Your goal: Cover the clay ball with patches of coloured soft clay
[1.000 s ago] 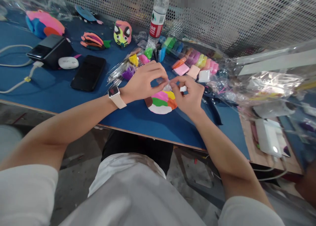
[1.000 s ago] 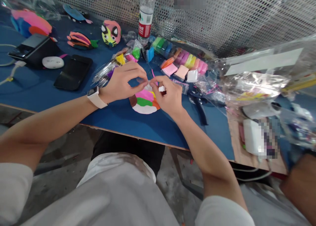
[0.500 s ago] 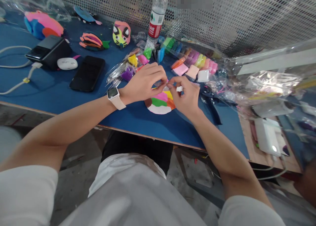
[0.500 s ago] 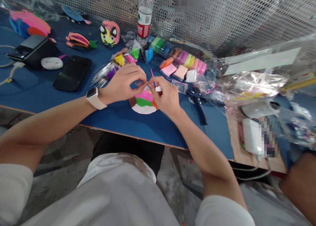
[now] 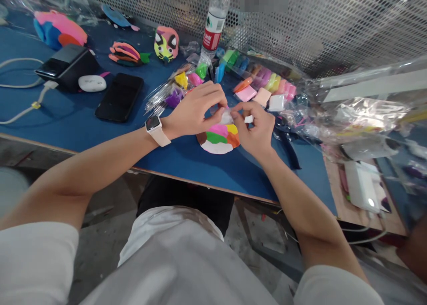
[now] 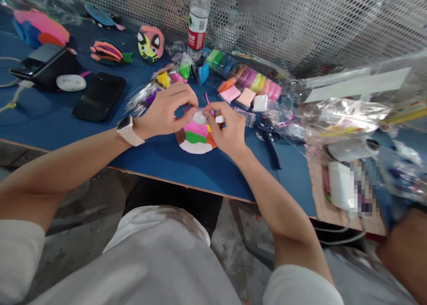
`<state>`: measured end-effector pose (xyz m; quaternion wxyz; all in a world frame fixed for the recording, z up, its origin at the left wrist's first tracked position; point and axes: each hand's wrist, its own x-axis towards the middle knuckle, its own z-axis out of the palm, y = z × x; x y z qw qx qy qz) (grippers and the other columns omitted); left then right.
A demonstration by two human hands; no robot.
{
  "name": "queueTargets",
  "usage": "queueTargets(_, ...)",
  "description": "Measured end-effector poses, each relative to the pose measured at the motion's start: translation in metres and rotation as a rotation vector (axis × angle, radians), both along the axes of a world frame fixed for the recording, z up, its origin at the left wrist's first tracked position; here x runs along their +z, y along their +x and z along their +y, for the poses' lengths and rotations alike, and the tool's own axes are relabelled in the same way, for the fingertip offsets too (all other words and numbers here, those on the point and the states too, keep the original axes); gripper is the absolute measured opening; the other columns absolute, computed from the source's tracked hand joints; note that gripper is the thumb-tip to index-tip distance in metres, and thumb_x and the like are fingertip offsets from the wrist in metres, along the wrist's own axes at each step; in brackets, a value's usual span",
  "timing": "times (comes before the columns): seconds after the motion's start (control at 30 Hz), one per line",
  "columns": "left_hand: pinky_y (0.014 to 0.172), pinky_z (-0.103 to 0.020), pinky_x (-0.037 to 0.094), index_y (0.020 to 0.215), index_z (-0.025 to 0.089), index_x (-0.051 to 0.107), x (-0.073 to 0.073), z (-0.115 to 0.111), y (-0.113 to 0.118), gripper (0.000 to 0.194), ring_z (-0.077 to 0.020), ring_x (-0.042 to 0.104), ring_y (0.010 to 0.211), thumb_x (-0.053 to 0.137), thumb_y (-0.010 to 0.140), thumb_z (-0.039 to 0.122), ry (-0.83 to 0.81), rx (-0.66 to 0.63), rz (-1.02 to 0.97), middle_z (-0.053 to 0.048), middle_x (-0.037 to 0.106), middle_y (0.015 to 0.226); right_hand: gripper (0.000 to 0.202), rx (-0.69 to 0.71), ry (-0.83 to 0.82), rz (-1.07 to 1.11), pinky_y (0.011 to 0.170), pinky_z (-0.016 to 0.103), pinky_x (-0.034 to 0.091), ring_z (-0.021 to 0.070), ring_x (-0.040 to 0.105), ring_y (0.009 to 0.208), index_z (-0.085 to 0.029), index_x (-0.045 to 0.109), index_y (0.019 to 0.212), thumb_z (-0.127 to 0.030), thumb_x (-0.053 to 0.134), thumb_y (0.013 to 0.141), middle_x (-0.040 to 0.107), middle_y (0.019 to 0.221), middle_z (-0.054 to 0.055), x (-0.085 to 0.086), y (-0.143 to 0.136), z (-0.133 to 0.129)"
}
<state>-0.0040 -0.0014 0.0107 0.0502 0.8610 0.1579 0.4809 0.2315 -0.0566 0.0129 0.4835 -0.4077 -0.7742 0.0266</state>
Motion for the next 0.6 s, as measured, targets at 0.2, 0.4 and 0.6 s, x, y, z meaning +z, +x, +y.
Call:
queueTargets(0.2, 0.092, -0.051, 0.063, 0.106, 0.025, 0.065, 0.0011, -0.002, 0.0002, 0.039, -0.0292, 0.073, 0.101, 0.045, 0.126, 0.051, -0.058, 0.045, 0.029, -0.009, 0.073, 0.106, 0.047, 0.0, -0.043, 0.06, 0.061, 0.033, 0.051, 0.015, 0.054, 0.059, -0.026, 0.079, 0.109, -0.07, 0.065, 0.117, 0.06, 0.075, -0.003, -0.0027, 0.0035, 0.0033)
queueTargets(0.4, 0.096, -0.05, 0.063, 0.104, 0.028, 0.068, 0.0026, -0.0033, -0.0009, 0.044, -0.0288, 0.076, 0.104, 0.047, 0.123, 0.061, -0.173, 0.066, 0.03, -0.008, 0.074, 0.106, 0.048, 0.011, -0.053, 0.082, 0.058, 0.031, 0.048, 0.014, 0.053, 0.06, -0.026, 0.081, 0.106, -0.073, 0.069, 0.113, 0.064, 0.078, -0.002, -0.0034, 0.0036, 0.0066)
queueTargets(0.6, 0.087, -0.043, 0.059, 0.105, 0.026, 0.066, 0.0027, -0.0048, -0.0004, 0.041, -0.025, 0.074, 0.095, 0.046, 0.126, 0.054, -0.092, 0.035, 0.003, -0.007, 0.073, 0.105, 0.05, 0.026, -0.088, 0.091, 0.058, 0.031, 0.05, 0.0142, 0.056, 0.061, -0.025, 0.081, 0.104, -0.072, 0.068, 0.113, 0.068, 0.079, 0.0, -0.0017, 0.0019, 0.0058)
